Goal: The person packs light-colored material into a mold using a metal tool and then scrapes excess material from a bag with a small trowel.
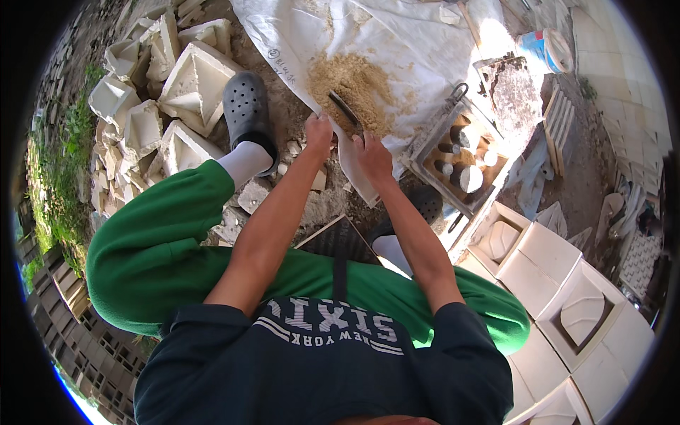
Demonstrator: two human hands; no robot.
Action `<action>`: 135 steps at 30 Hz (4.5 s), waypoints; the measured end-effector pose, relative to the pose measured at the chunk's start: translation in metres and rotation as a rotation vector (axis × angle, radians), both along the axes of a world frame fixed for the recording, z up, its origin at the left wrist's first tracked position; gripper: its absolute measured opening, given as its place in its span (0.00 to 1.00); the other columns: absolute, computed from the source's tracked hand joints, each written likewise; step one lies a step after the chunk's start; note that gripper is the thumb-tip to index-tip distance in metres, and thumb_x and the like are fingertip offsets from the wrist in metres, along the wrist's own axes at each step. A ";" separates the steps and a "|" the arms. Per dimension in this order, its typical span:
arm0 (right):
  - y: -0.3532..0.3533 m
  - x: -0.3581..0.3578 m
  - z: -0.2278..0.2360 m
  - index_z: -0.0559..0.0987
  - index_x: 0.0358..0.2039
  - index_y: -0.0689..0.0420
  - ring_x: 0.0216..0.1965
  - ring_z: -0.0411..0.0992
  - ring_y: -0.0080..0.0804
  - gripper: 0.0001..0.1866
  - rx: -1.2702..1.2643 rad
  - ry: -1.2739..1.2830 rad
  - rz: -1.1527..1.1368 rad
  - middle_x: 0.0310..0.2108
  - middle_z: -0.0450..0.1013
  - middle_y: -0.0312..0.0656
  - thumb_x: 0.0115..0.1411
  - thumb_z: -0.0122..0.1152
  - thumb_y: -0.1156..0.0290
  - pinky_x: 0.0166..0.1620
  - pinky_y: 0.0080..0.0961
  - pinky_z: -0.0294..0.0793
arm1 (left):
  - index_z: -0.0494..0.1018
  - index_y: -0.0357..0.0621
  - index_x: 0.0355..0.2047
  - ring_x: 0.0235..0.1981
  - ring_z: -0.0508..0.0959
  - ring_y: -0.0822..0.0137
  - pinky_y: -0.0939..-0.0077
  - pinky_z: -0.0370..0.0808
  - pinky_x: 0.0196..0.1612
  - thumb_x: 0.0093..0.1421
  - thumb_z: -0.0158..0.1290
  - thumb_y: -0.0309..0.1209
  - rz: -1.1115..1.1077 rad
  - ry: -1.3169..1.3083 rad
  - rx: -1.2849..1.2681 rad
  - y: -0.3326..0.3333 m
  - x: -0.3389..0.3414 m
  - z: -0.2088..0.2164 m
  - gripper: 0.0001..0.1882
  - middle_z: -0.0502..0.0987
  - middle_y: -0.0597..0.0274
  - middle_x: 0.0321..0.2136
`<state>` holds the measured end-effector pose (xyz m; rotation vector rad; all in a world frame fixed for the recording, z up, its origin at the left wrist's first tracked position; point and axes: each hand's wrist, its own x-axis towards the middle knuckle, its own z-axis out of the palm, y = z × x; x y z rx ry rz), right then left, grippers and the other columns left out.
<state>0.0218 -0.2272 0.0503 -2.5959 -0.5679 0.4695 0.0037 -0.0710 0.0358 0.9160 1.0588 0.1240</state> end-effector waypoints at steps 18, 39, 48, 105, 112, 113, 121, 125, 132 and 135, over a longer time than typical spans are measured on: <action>0.011 0.118 -0.003 0.74 0.41 0.62 0.43 0.70 0.58 0.22 0.069 0.025 -0.607 0.41 0.73 0.58 0.65 0.40 0.56 0.45 0.49 0.67 | 0.74 0.33 0.29 0.20 0.71 0.70 0.71 0.66 0.23 0.62 0.49 0.34 -0.049 0.115 0.097 0.001 0.001 -0.004 0.14 0.71 0.62 0.18; 0.006 0.033 -0.006 0.73 0.45 0.58 0.41 0.73 0.53 0.23 -0.037 -0.060 -0.070 0.44 0.71 0.49 0.64 0.44 0.50 0.40 0.49 0.72 | 0.70 0.40 0.36 0.15 0.70 0.69 0.72 0.67 0.17 0.66 0.45 0.35 0.088 -0.062 -0.138 0.002 -0.009 -0.003 0.11 0.71 0.64 0.21; 0.017 0.010 0.014 0.73 0.43 0.59 0.39 0.73 0.52 0.21 -0.002 0.010 -0.095 0.41 0.71 0.48 0.64 0.44 0.54 0.41 0.45 0.73 | 0.70 0.42 0.34 0.13 0.68 0.71 0.75 0.64 0.15 0.66 0.44 0.36 0.044 0.004 -0.069 0.000 -0.006 -0.001 0.11 0.70 0.64 0.20; -0.002 0.208 -0.017 0.75 0.30 0.58 0.33 0.74 0.61 0.18 -0.184 -0.324 -0.263 0.30 0.76 0.56 0.61 0.41 0.59 0.36 0.52 0.73 | 0.76 0.34 0.34 0.23 0.65 0.78 0.78 0.65 0.28 0.62 0.52 0.34 0.199 0.021 0.154 0.041 0.005 -0.014 0.12 0.73 0.69 0.23; 0.028 0.186 -0.029 0.76 0.28 0.55 0.33 0.74 0.55 0.16 -0.080 -0.187 0.032 0.28 0.75 0.53 0.60 0.44 0.58 0.36 0.48 0.72 | 0.75 0.35 0.41 0.28 0.73 0.76 0.78 0.70 0.33 0.63 0.53 0.35 0.158 0.032 0.150 0.046 0.005 -0.016 0.14 0.77 0.64 0.31; 0.028 0.180 -0.027 0.76 0.28 0.55 0.33 0.74 0.53 0.16 -0.072 -0.174 0.121 0.28 0.75 0.53 0.60 0.45 0.58 0.37 0.47 0.72 | 0.75 0.35 0.41 0.28 0.73 0.76 0.78 0.70 0.32 0.63 0.53 0.35 0.165 0.001 0.154 0.046 0.007 -0.014 0.14 0.77 0.64 0.31; 0.043 0.197 0.023 0.77 0.29 0.54 0.34 0.74 0.53 0.15 -0.006 -0.214 0.303 0.31 0.76 0.49 0.60 0.47 0.58 0.38 0.47 0.71 | 0.75 0.36 0.37 0.25 0.66 0.78 0.78 0.65 0.28 0.63 0.52 0.34 0.207 -0.051 0.162 0.056 0.006 -0.007 0.12 0.72 0.69 0.25; 0.092 0.226 0.015 0.77 0.30 0.53 0.35 0.74 0.53 0.15 -0.035 -0.228 0.236 0.33 0.76 0.49 0.60 0.47 0.57 0.39 0.46 0.72 | 0.74 0.37 0.40 0.27 0.69 0.76 0.77 0.68 0.31 0.62 0.53 0.36 0.175 0.019 0.098 0.056 0.007 -0.006 0.13 0.74 0.68 0.27; 0.088 0.219 -0.001 0.78 0.33 0.53 0.35 0.74 0.51 0.16 0.038 -0.146 0.429 0.32 0.77 0.48 0.60 0.47 0.56 0.40 0.44 0.73 | 0.74 0.39 0.40 0.26 0.69 0.75 0.75 0.68 0.31 0.63 0.51 0.39 0.209 0.017 -0.056 0.050 0.009 -0.014 0.15 0.73 0.67 0.27; 0.061 0.208 0.015 0.78 0.33 0.53 0.34 0.75 0.50 0.16 -0.118 -0.169 0.625 0.30 0.77 0.47 0.60 0.48 0.56 0.40 0.43 0.73 | 0.73 0.38 0.42 0.27 0.70 0.73 0.74 0.69 0.32 0.64 0.50 0.39 0.245 0.017 -0.112 0.047 0.009 -0.013 0.16 0.74 0.65 0.28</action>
